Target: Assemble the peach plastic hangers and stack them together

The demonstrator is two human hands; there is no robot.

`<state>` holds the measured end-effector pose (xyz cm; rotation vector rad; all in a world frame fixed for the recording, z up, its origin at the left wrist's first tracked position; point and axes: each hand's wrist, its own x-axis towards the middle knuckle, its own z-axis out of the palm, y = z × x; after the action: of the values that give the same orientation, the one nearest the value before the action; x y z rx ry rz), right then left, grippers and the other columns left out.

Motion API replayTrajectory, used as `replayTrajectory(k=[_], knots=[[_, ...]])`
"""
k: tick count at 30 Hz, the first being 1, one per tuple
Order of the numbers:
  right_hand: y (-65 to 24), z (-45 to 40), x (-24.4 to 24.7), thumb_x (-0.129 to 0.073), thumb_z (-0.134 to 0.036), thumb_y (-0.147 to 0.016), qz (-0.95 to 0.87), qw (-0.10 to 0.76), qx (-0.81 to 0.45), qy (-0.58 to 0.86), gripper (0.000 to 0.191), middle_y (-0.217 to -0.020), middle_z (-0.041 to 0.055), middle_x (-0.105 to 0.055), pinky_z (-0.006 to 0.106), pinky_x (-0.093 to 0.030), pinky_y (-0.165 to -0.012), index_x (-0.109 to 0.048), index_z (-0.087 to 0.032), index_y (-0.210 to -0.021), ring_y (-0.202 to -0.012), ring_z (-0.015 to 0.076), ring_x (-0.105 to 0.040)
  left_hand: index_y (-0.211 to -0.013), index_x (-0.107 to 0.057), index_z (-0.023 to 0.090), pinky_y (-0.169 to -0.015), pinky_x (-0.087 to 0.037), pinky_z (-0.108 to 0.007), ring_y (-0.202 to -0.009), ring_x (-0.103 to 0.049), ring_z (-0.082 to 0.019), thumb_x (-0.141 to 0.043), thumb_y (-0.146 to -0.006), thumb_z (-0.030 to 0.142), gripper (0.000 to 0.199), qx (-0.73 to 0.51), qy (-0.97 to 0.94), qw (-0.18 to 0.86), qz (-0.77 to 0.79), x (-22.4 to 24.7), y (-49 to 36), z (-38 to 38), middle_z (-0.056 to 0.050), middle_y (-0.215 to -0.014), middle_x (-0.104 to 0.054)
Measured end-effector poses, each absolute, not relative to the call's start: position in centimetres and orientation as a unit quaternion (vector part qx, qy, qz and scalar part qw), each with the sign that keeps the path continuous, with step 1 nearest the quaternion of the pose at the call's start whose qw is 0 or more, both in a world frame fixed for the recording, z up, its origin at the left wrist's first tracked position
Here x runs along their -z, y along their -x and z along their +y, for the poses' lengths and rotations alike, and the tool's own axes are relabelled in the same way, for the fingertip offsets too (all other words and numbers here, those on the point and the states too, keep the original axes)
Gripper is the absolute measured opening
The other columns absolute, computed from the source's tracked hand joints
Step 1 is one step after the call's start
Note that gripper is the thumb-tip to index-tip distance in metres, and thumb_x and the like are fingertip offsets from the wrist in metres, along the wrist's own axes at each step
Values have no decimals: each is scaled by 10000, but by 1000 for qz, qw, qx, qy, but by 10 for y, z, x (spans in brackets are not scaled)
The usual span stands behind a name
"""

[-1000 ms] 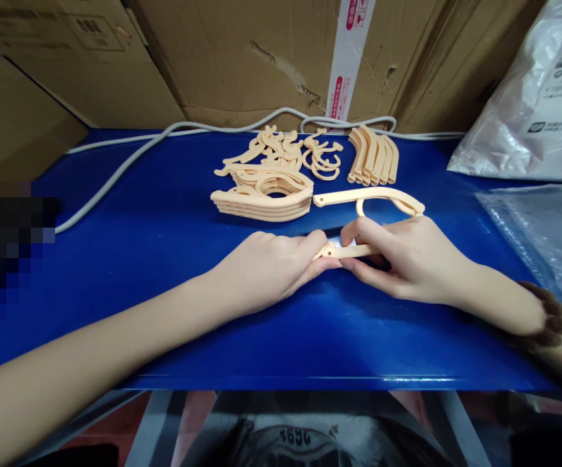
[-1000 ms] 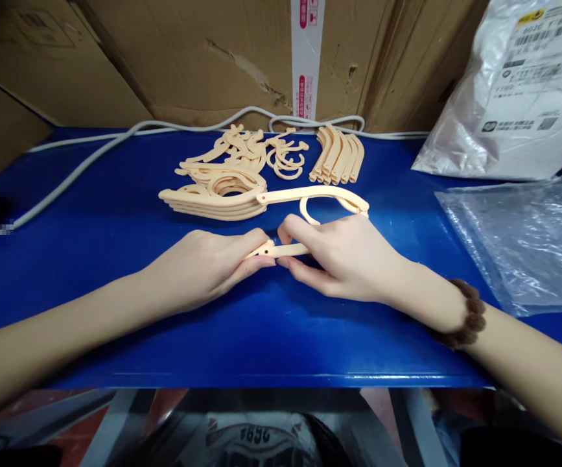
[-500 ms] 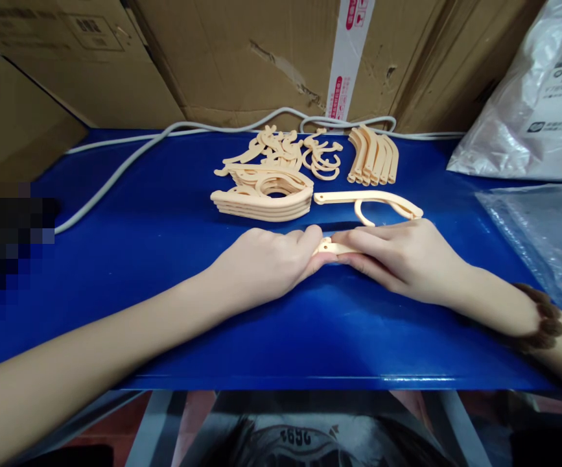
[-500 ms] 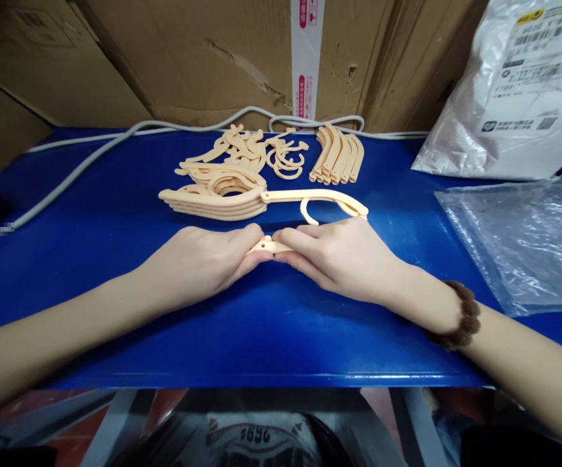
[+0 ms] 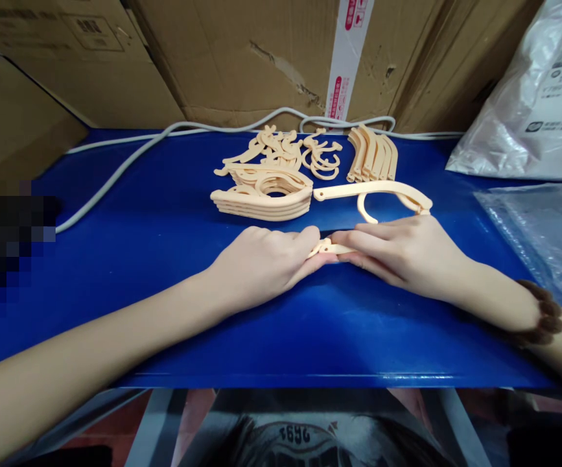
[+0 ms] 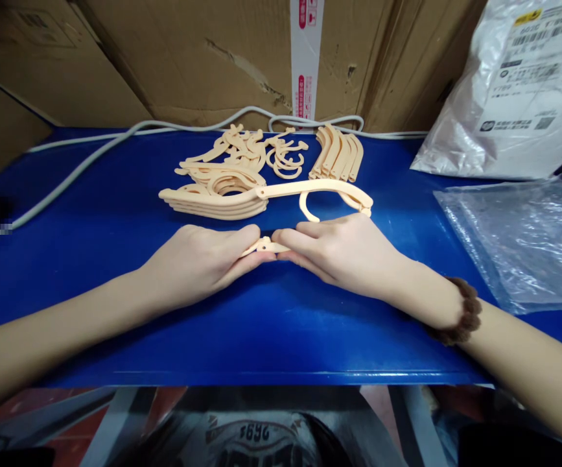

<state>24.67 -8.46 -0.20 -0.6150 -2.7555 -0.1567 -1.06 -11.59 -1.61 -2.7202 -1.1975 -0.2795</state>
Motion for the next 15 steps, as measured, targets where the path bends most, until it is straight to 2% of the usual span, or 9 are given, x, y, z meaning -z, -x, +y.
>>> replayTrajectory(k=[5,9,15], knots=[[-249,-84,4,-365,-386,-1209,-964,147,74,209,430,-963,38,-841,266,-385,-595,-745,-206,-1303,-707,126,-730,-910,-620,181,-490,-215,-270,-527,-689,-191,-412,-1199,515,488,99,913,87,-386,16,12,-116,-44,-672,-753],[-250,-84,3,-352,-407,-1209,-963,145,66,215,456,-1001,43,-853,265,-399,-584,-749,-216,-1330,-727,131,-749,-882,-630,176,-473,-196,-280,-483,-654,-186,-321,-1219,482,550,153,913,134,-354,18,14,-116,-38,-619,-715],[-249,-84,1,-358,-406,-1208,-964,150,32,215,471,-997,58,-860,262,-434,-606,-755,-203,-1358,-729,147,-754,-814,-621,183,-458,-175,-293,-449,-617,-179,-268,-1225,441,600,138,913,181,-339,19,14,-115,-41,-576,-674]])
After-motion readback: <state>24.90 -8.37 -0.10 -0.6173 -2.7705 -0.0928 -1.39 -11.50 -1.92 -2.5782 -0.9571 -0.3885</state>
